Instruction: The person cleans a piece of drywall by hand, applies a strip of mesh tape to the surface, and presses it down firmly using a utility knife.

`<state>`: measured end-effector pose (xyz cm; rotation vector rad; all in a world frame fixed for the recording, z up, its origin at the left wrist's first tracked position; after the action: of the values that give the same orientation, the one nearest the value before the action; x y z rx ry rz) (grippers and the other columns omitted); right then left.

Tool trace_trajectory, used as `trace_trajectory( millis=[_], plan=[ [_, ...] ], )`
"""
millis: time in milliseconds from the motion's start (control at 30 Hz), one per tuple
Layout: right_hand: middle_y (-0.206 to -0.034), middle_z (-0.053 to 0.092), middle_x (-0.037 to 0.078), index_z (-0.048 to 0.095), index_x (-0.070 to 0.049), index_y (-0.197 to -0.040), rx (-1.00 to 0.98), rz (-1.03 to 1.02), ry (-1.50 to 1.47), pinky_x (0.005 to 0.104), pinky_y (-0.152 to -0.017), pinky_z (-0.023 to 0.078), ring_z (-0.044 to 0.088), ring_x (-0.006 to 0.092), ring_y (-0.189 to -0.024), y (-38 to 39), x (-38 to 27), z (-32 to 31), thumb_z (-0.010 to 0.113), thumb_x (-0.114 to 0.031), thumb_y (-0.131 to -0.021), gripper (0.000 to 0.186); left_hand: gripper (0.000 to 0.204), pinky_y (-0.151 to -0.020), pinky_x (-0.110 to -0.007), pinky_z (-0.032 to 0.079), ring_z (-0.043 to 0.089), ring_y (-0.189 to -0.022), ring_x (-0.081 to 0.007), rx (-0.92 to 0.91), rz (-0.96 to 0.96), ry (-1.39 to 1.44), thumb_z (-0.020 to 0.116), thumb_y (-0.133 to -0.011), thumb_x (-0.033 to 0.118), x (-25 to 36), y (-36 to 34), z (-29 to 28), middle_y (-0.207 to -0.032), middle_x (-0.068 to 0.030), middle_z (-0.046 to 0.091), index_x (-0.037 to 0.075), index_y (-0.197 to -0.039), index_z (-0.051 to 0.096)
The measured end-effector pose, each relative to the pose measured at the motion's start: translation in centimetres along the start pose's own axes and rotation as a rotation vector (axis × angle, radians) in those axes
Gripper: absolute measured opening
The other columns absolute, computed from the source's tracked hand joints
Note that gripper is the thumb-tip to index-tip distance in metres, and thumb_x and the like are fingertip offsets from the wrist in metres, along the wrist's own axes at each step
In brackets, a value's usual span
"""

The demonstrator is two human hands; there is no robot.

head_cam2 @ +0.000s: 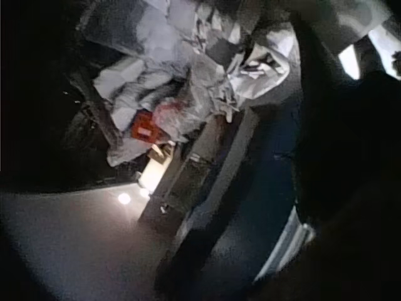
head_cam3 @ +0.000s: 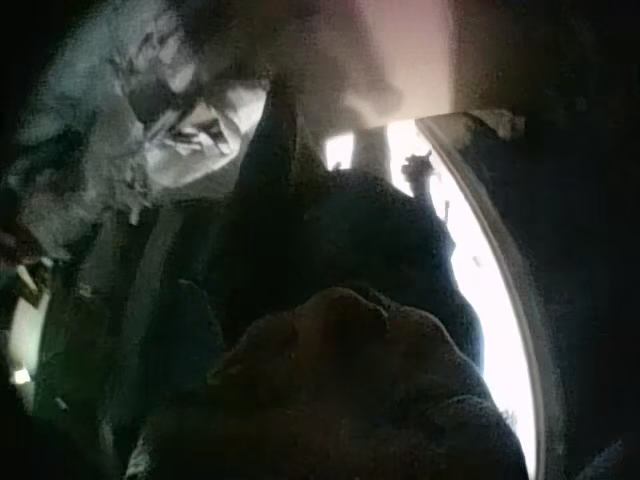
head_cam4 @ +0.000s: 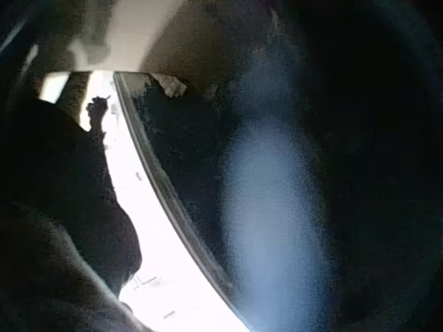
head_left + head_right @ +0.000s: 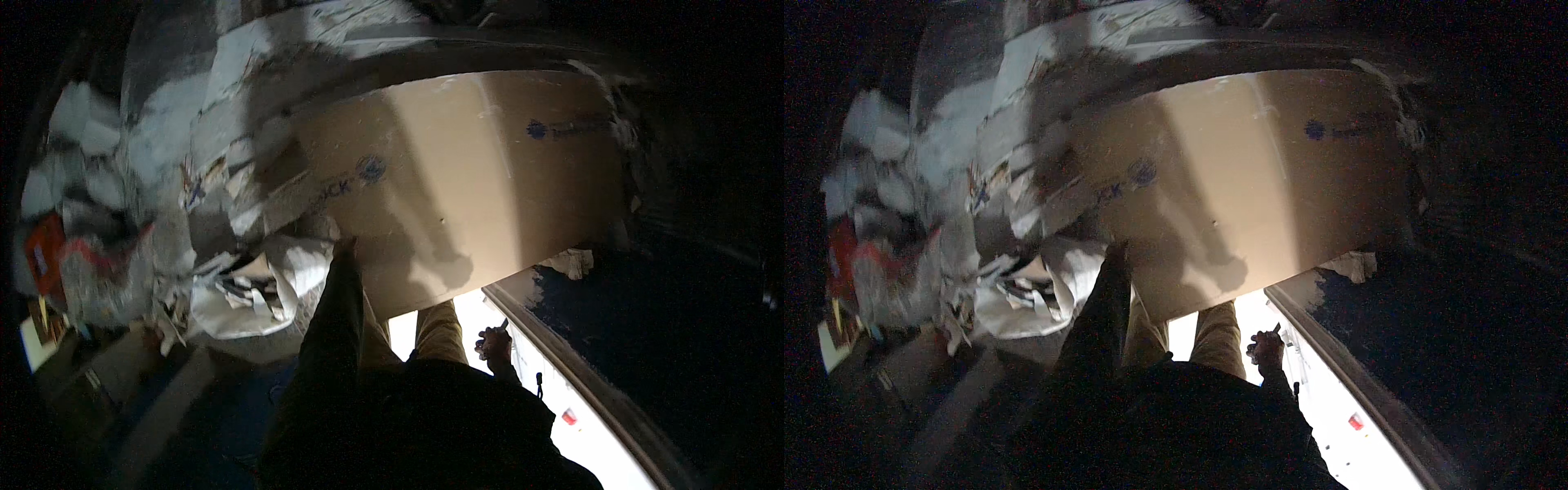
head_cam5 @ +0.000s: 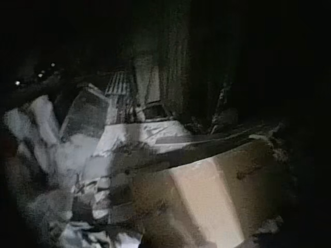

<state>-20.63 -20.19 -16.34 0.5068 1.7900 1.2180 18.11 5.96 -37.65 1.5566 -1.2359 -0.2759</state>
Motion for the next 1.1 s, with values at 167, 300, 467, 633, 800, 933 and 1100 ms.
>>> trace_trajectory(
  millis=[167,300,467,633,800,933,1100],
  plan=[
    [-0.062,0.052,0.007,0.046,-0.002,-0.079,-0.011,-0.009,0.126,0.0241,-0.032,0.039,0.049,0.0141,-0.043,0.2,-1.5,0.5,0.052,-0.017,-0.077,0.016,0.053,-0.079,-0.04,0.039,0.051,-0.095,-0.0292,0.305,0.032,0.053,0.044,-0.075,0.052,-2.7,-2.2,-0.4,-0.099,-0.0165,0.055,0.006,-0.1,0.054],
    [-0.065,0.053,0.008,0.047,-0.002,-0.08,-0.025,-0.071,0.278,0.0241,-0.033,0.04,0.05,0.0148,-0.045,-2.2,-1.3,1.7,0.053,-0.017,-0.076,0.017,0.053,-0.075,-0.04,0.042,0.055,-0.087,-0.0305,0.332,0.085,0.061,0.045,-0.075,0.053,-2.1,-1.2,-2.2,-0.091,-0.0177,0.058,0.005,-0.09,0.059],
    [-0.07,0.053,0.007,0.049,-0.005,-0.087,-0.169,-0.033,-0.088,0.033,-0.045,0.045,0.052,0.0195,-0.057,-4.9,0.2,3.2,0.048,-0.025,-0.081,0.021,0.056,-0.075,-0.041,0.042,0.054,-0.088,-0.0333,0.23,0.172,-0.074,0.045,-0.075,0.052,3.6,3.0,-5.1,-0.092,-0.021,0.057,0.0,-0.092,0.057],
    [-0.07,0.047,0.003,0.049,-0.015,-0.084,-0.22,-0.095,-0.11,0.0335,-0.05,0.038,0.043,0.0169,-0.054,-7.1,-1.2,4.8,0.044,-0.036,-0.081,0.021,0.051,-0.069,-0.042,0.043,0.054,-0.079,-0.0373,0.368,0.108,0.203,0.046,-0.076,0.047,3.6,7.2,-11.6,-0.079,-0.0232,0.057,-0.002,-0.08,0.059],
    [-0.079,0.053,0.006,0.049,-0.015,-0.083,-0.211,-0.253,-0.248,0.0352,-0.054,0.044,0.051,0.0217,-0.062,-4.6,-2.1,9.2,0.049,-0.041,-0.078,0.027,0.044,-0.069,-0.042,0.043,0.054,-0.078,-0.0364,0.482,0.189,0.118,0.05,-0.074,0.044,3.6,11.9,-18.3,-0.078,-0.0216,0.057,0.002,-0.08,0.06],
    [-0.078,0.052,0.004,0.049,-0.012,-0.087,-0.315,-0.433,-0.028,0.0312,-0.05,0.044,0.051,0.0193,-0.063,-5.5,1.1,11.0,0.044,-0.034,-0.082,0.023,0.031,-0.058,-0.032,0.043,0.054,-0.059,-0.0167,0.643,0.171,0.271,0.058,-0.072,0.037,-2.4,8.9,-21.8,-0.073,-0.0089,0.06,0.006,-0.078,0.062],
    [-0.072,0.048,0.001,0.048,-0.008,-0.092,-0.213,-0.17,-0.353,0.0275,-0.047,0.045,0.046,0.0124,-0.057,-3.1,4.5,14.6,0.048,-0.026,-0.081,0.021,0.031,-0.06,-0.035,0.044,0.057,-0.072,-0.0283,0.514,0.229,-0.069,0.054,-0.075,0.033,-2.8,10.0,-28.2,-0.081,-0.0145,0.06,0.004,-0.085,0.059]
  ],
)
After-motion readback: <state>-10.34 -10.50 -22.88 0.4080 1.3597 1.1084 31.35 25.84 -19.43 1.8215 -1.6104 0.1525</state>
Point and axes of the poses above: each hand's wrist, its own y-axis away from the middle knuckle, its own z-axis out of the palm, x = y × z, the point moved 9 cm from there along -y, towards the middle knuckle
